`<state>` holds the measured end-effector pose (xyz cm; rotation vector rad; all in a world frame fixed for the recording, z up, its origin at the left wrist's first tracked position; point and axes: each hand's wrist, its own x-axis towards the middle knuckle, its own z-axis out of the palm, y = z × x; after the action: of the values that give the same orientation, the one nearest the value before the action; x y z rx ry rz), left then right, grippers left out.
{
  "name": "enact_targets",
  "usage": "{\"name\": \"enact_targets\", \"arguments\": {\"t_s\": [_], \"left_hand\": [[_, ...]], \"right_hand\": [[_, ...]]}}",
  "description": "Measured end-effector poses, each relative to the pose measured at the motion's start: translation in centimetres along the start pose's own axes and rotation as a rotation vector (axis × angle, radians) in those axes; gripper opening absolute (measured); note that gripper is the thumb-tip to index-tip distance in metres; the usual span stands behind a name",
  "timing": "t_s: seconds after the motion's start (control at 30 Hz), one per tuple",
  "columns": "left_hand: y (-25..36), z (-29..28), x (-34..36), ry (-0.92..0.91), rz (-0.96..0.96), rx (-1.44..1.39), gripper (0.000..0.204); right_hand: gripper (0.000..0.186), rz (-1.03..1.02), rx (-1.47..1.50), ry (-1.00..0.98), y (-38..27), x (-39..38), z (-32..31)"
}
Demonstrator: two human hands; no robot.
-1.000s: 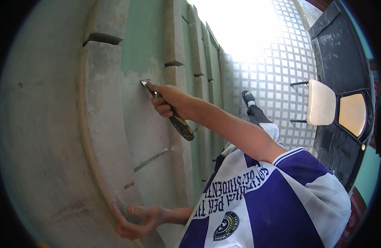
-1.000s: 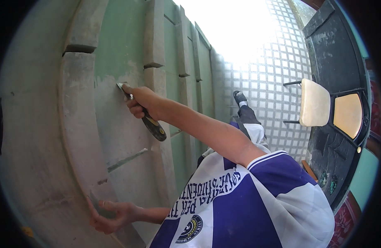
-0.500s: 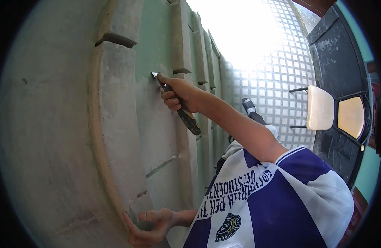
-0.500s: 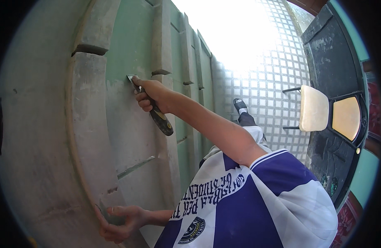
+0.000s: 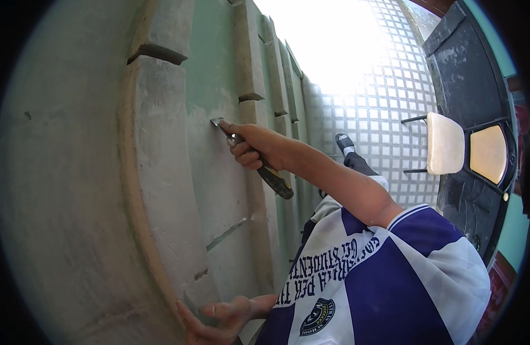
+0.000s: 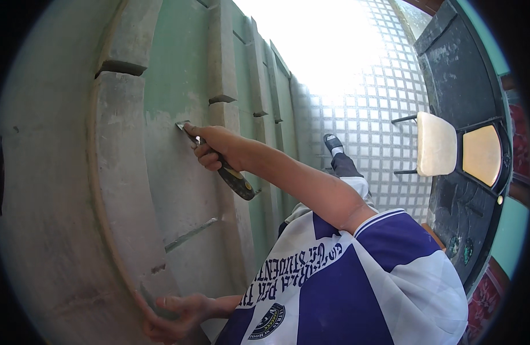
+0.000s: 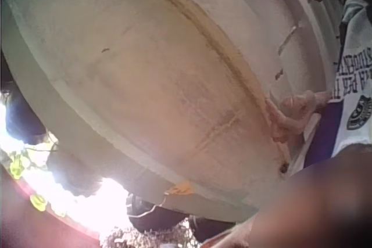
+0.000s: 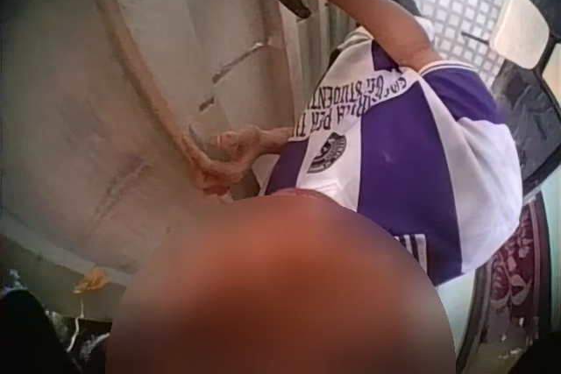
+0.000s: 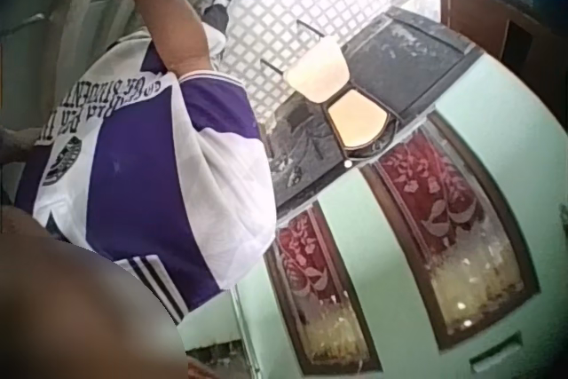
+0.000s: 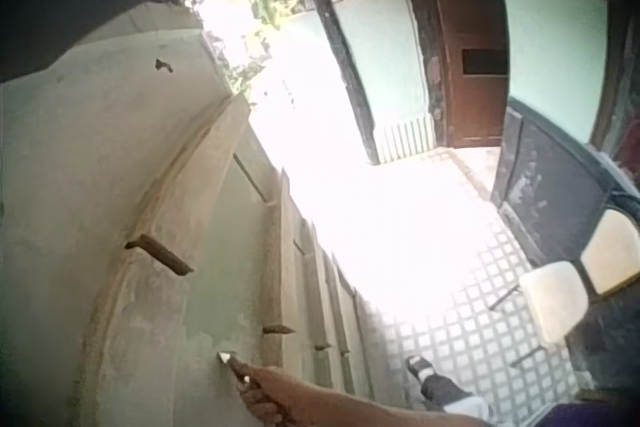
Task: The recorder is using a putty knife to scrape and patch a damaged concrete wall.
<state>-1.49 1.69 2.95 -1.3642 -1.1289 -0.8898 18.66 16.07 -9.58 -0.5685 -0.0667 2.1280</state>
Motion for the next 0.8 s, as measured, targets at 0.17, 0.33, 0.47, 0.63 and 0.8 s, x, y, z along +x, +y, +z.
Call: {"name": "enact_targets", "arguments": {"t_s": [0.17, 0.33, 0.47, 0.63, 0.8], "left_hand": [[1.6, -0.4, 1.0, -0.036, -0.010, -0.059, 0.056], [-4.7, 0.2, -1.7, 0.072, 0.246, -0.274, 0.054], [-0.7, -1.0, -1.5, -0.193, -0.274, 0.082, 0.052], [3.4, -0.6, 0.8, -0.219, -0.385, 0.198, 0.049], [1.4, -0.4, 0.0, -0.045, -0.162, -0.030, 0.048]], "right_hand": [[0.049, -0.062, 0.014, 0.016, -0.6, 0.3, 0.2], [0.046, -0.168, 0.059, 0.060, -3.1, 1.4, 0.9], [0.046, -0.142, 0.037, 0.041, -3.3, 1.7, 0.0], [0.047, -0.131, -0.002, 0.075, -2.7, 0.8, -0.1], [0.051, -0.046, -0.064, 0.021, -0.5, 0.1, 0.0]]}}
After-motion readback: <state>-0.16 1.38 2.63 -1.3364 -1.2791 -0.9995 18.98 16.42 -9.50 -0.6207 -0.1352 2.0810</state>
